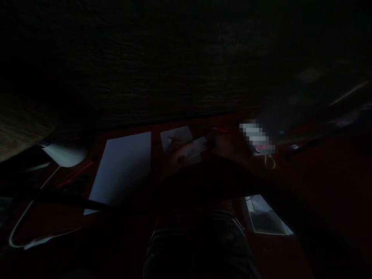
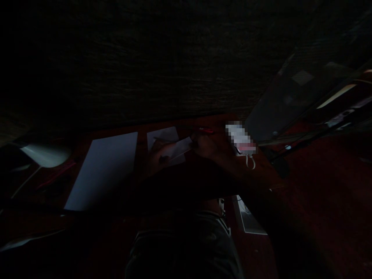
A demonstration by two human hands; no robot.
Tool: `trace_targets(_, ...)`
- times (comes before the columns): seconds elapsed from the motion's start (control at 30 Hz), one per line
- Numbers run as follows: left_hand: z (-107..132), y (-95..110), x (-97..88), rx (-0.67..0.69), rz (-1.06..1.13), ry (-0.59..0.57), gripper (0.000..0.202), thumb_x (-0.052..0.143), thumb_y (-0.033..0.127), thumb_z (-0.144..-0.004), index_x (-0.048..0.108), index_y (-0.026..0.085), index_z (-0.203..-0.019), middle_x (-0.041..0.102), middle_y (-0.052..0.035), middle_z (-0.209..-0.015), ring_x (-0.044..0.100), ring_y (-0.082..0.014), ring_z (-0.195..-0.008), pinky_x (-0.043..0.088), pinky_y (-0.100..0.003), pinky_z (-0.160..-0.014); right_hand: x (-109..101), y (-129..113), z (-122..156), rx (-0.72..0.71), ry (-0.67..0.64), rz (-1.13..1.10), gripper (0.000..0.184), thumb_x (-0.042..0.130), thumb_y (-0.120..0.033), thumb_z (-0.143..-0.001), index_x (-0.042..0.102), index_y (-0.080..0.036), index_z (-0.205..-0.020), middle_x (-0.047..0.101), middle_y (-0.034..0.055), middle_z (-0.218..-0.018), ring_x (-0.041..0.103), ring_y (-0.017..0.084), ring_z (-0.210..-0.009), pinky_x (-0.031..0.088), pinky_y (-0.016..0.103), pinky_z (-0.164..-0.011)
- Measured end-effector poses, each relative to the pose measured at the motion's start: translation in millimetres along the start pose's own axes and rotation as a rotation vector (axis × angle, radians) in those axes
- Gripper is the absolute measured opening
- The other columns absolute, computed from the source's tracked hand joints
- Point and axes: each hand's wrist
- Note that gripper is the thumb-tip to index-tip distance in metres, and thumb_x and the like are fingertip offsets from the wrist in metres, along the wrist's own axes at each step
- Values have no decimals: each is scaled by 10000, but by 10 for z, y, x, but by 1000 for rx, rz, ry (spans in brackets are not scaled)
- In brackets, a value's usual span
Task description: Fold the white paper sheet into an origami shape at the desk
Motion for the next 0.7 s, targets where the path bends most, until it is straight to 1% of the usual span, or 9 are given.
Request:
trace_targets(0.1,7,-7,23,51,-76,-76,554,553,63,-927,677,329,-1396,463,-78,-1408,517,-280,-1338,479,-465,-1162,33,46,6,1,40,-30,223,652,-100,-839,649,-172,-1049,751,112,-1033,700,236,-878,522,328,-754)
trace_targets(0.2,10,-23,50,93,-114,-87,551,566,8,-896,752,343,-1292,435,-68,-1435,461,-295,-1397,450,-495,-1195,43,61,15,-11,34,-33,262,623,-98,-831,632,-170,-1083,743,117,-1074,698,242,-920,539,343,-806)
trace_targets(0.37,12,-62,66,95,-132,-90,553,591,-4,-891,761,347,-1282,450,-70,-1427,468,-300,-1383,452,-514,-1194,81,-16,41,46,29,56,366,641,-164,-838,602,-168,-1202,711,164,-1219,688,312,-1076,556,424,-917)
trace_targets(0.43,14,-68,65,91,-124,-98,562,593,5,-900,748,361,-1306,455,-66,-1432,475,-295,-1377,457,-509,-1191,116,-68,55,71,38,81,460,699,-228,-827,574,-167,-1266,667,190,-1307,663,343,-1155,551,456,-964)
trace_targets(0.5,16,-69,67,95,-118,-101,565,590,15,-910,736,370,-1325,457,-66,-1435,474,-291,-1380,450,-512,-1195,157,-111,68,86,56,83,606,778,-305,-793,538,-161,-1330,608,218,-1386,624,373,-1238,535,484,-1017)
trace_targets(0.57,16,-65,71,98,-114,-95,543,583,29,-924,736,356,-1329,459,-79,-1425,473,-292,-1380,445,-518,-1197,197,-130,76,91,84,75,731,833,-370,-764,506,-158,-1382,566,240,-1427,583,397,-1302,512,519,-1063)
trace_targets(0.63,15,-59,76,95,-110,-85,498,595,48,-931,752,338,-1304,463,-91,-1418,476,-299,-1377,446,-527,-1191,228,-117,77,88,100,51,790,844,-427,-767,483,-155,-1415,543,251,-1449,555,408,-1336,488,555,-1091)
trace_targets(0.7,14,-56,77,96,-106,-78,472,612,53,-926,766,333,-1273,465,-88,-1434,475,-306,-1380,445,-534,-1188,243,-77,73,73,94,16,808,839,-467,-778,476,-149,-1427,532,255,-1457,541,414,-1350,470,580,-1106)
Point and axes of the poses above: each hand's wrist, its own z-axis away from the middle knuckle, its own x-axis out of the palm, y = z × x
